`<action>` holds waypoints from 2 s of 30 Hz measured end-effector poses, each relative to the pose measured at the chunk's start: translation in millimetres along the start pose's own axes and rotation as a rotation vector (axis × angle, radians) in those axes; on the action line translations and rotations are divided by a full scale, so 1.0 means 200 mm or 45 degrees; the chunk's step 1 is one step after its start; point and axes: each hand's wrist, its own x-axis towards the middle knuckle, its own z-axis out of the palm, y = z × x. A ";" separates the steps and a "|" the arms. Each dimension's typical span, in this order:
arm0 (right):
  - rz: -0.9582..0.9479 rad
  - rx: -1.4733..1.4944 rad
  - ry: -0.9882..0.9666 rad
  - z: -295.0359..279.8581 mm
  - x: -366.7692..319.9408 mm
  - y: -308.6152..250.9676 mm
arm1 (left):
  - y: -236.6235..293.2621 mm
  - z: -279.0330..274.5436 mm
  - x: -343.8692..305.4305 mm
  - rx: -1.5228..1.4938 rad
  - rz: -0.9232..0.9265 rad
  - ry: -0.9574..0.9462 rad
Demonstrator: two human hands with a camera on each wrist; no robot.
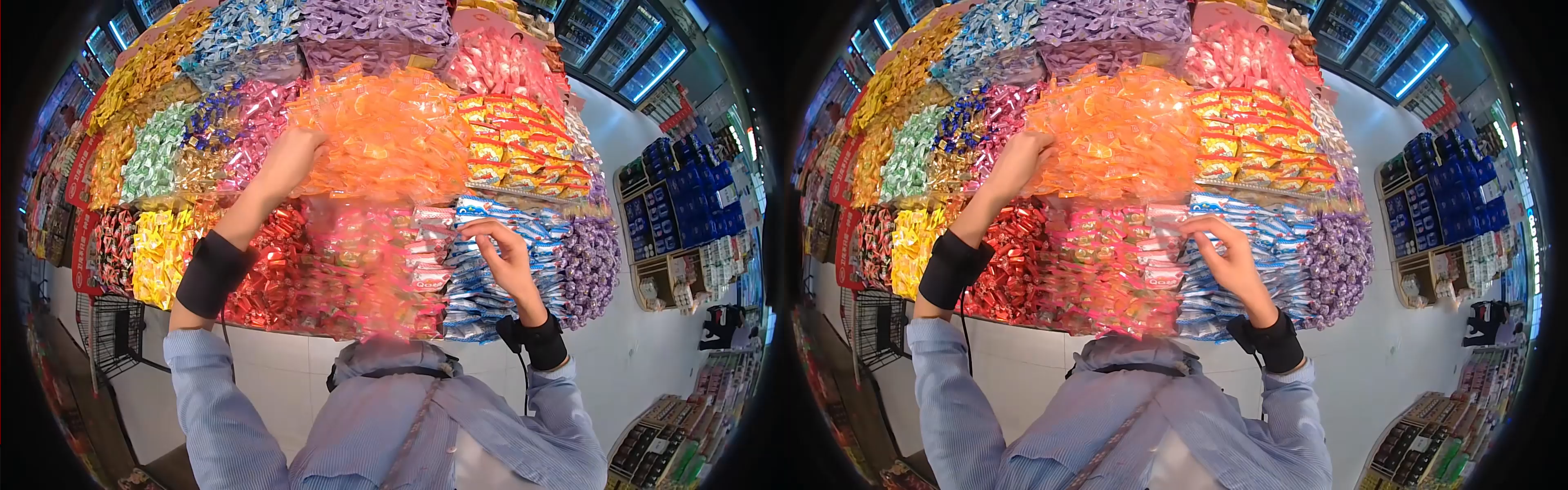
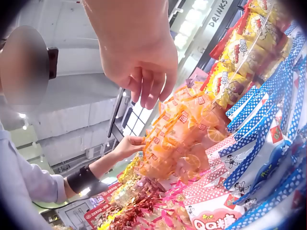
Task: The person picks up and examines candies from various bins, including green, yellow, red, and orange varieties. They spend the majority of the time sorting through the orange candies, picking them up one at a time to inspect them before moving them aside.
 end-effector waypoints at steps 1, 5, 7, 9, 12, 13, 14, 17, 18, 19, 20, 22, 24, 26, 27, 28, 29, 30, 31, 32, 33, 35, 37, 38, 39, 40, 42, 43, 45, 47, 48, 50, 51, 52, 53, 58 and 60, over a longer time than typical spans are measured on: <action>0.009 0.015 0.001 0.00 -0.01 0.01 | 0.01 -0.02 0.01 0.021 -0.004 -0.021; 0.007 0.024 -0.039 0.01 -0.03 0.01 | -0.01 0.03 -0.05 0.041 0.127 -0.051; 0.051 0.079 -0.080 0.02 -0.06 0.01 | 0.02 0.02 -0.05 0.025 0.028 -0.032; 0.052 0.121 -0.075 0.03 -0.06 0.02 | 0.05 0.02 -0.04 0.020 -0.017 -0.021; 0.074 0.144 -0.075 0.04 -0.08 0.05 | 0.05 0.03 0.02 0.023 -0.046 -0.045; 0.083 0.160 -0.073 0.05 -0.08 0.04 | 0.03 0.03 0.03 -0.007 -0.063 -0.051; 0.093 0.175 -0.071 0.06 -0.09 0.03 | 0.02 0.04 0.03 -0.038 -0.080 -0.058; 0.080 0.106 -0.080 0.09 -0.13 0.01 | 0.00 0.05 0.02 -0.090 0.019 -0.047; 0.112 0.125 -0.084 0.11 -0.13 -0.02 | -0.01 0.05 0.02 -0.063 0.063 -0.070; 0.121 0.113 -0.080 0.12 -0.13 -0.02 | -0.03 0.05 0.01 -0.036 0.108 -0.093; 0.133 0.102 -0.076 0.14 -0.13 -0.03 | -0.05 0.05 0.02 -0.095 0.068 -0.106; 0.148 0.081 -0.057 0.19 -0.13 -0.03 | -0.07 0.06 0.03 -0.218 -0.017 -0.134; 0.153 0.048 -0.024 0.27 -0.10 -0.04 | -0.08 0.10 0.03 -0.236 -0.004 -0.061; 0.192 0.027 0.033 0.38 -0.09 -0.05 | -0.12 0.11 0.02 -0.253 0.062 -0.035; 0.195 0.020 0.045 0.44 -0.07 -0.07 | -0.14 0.09 0.01 -0.338 0.074 -0.012; 0.199 0.011 0.057 0.50 -0.05 -0.11 | -0.17 0.07 -0.02 -0.427 0.085 0.011; 0.205 -0.001 0.068 0.56 -0.02 -0.13 | -0.20 0.06 -0.05 -0.518 0.095 0.035; 0.166 -0.108 0.072 0.61 0.01 -0.13 | -0.22 0.01 -0.09 -0.561 0.086 0.024; 0.178 -0.128 0.070 0.67 0.03 -0.13 | -0.23 -0.06 -0.15 -0.604 0.079 0.012; 0.187 -0.149 0.067 0.73 0.05 -0.13 | -0.25 -0.10 -0.20 -0.648 0.071 0.002; 0.199 -0.170 0.065 0.78 0.07 -0.12 | -0.29 -0.10 -0.23 -0.672 0.116 -0.036; 0.253 -0.171 0.058 0.88 0.10 -0.11 | -0.38 -0.09 -0.29 -0.719 0.199 -0.108; 0.335 -0.105 0.088 0.99 0.13 -0.12 | -0.45 -0.03 -0.28 -0.526 0.362 -0.045; 0.324 -0.062 0.129 1.04 0.13 -0.14 | -0.47 0.01 -0.27 -0.532 0.382 -0.057; 0.357 -0.059 0.133 1.08 0.13 -0.16 | -0.46 0.01 -0.25 -0.539 0.402 -0.069; 0.389 -0.055 0.138 1.12 0.13 -0.19 | -0.45 0.02 -0.23 -0.528 0.425 -0.124; 0.417 -0.076 0.131 1.18 0.13 -0.20 | -0.41 0.00 -0.20 -0.466 0.470 -0.206; 0.423 -0.088 0.165 1.20 0.12 -0.20 | -0.38 0.00 -0.20 -0.438 0.493 -0.247; 0.436 -0.120 0.228 1.22 0.09 -0.24 | -0.35 0.01 -0.21 -0.432 0.508 -0.149; 0.566 -0.064 0.246 1.22 0.06 -0.29 | -0.33 0.01 -0.21 -0.412 0.484 -0.141; 0.626 -0.034 0.254 1.21 0.05 -0.30 | -0.33 0.01 -0.22 -0.420 0.489 -0.117; 0.531 -0.157 0.262 1.20 0.03 -0.29 | -0.33 0.00 -0.25 -0.432 0.494 -0.062; 0.484 -0.216 0.263 1.20 0.02 -0.29 | -0.35 0.01 -0.25 -0.439 0.484 -0.071; 0.439 -0.291 0.261 1.20 0.02 -0.28 | -0.37 0.02 -0.26 -0.444 0.473 -0.084; 0.394 -0.365 0.255 1.21 0.04 -0.26 | -0.38 0.03 -0.27 -0.447 0.458 -0.097; 0.331 -0.780 0.142 1.28 0.30 -0.12 | -0.39 -0.07 -0.32 -0.503 0.463 0.258; 0.267 -0.955 0.051 1.34 0.43 -0.07 | -0.39 -0.12 -0.37 -0.552 0.446 0.296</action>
